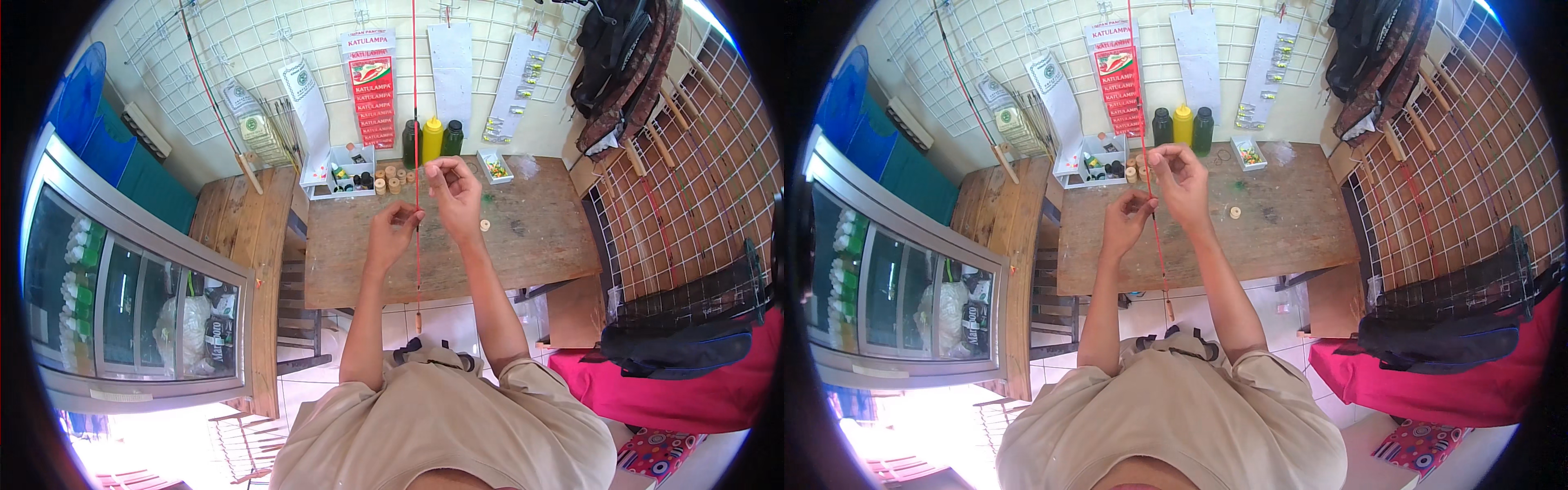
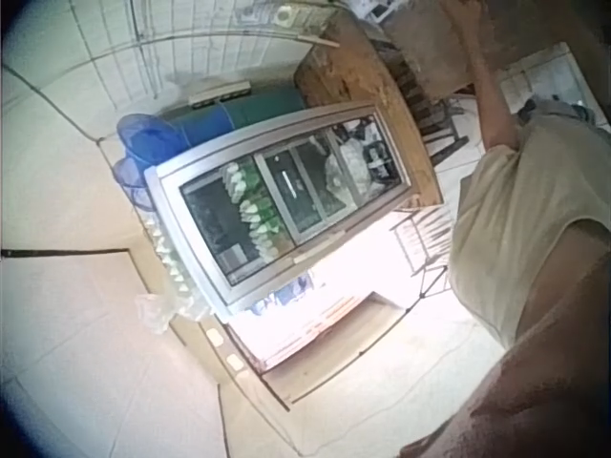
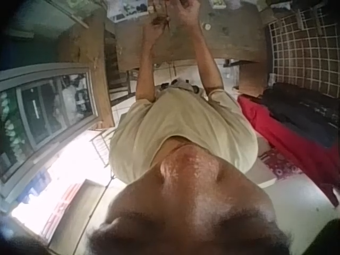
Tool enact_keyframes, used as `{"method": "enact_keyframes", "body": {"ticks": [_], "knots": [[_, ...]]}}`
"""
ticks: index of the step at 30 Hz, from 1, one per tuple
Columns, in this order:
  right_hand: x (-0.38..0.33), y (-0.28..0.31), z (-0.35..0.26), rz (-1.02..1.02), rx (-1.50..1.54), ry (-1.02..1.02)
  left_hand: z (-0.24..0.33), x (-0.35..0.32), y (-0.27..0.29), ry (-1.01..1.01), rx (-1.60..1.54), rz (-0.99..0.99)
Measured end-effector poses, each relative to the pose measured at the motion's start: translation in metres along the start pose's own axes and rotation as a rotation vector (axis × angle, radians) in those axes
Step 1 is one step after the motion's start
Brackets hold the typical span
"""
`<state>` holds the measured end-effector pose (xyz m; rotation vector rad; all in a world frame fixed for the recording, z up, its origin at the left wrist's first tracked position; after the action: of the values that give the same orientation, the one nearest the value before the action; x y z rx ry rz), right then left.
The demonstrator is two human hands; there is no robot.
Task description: The recorder is preparing a fishing rod by attaching the fishing line and threading accessories.
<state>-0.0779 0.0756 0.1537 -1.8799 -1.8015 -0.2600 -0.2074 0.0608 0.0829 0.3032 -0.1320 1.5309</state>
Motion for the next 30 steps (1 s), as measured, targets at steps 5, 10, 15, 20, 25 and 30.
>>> {"method": "enact_keyframes", "body": {"ticks": [5,10,15,20,25,30], "knots": [[0.017,-0.005,0.003,0.036,0.01,0.067,-0.005,0.014,0.009,-0.017,0.002,0.035],[0.025,-0.009,0.008,0.067,0.019,0.064,-0.006,0.026,0.011,-0.077,-0.033,0.049],[0.023,-0.004,0.024,0.016,0.059,-0.035,-0.001,0.034,0.012,-0.004,-0.011,-0.023],[0.025,-0.01,0.015,0.017,-0.023,-0.009,0.01,0.04,0.01,-0.251,-0.025,0.071],[0.027,-0.011,0.007,0.112,-0.138,0.188,0.032,0.035,0.004,-0.066,-0.136,0.06],[0.027,-0.009,0.001,0.189,-0.275,0.334,0.029,0.039,0.003,-0.478,0.108,0.156]]}}
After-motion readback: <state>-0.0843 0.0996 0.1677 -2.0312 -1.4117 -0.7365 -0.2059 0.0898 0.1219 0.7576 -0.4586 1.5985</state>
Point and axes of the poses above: each hand's wrist, its own x-axis towards the middle knuckle, its own y-axis out of the back of the hand, z = x × y, the point moved 3 cm from there along x, towards the middle knuckle, and after that the axes turned 4 degrees about -x, right-handed, at the moved point
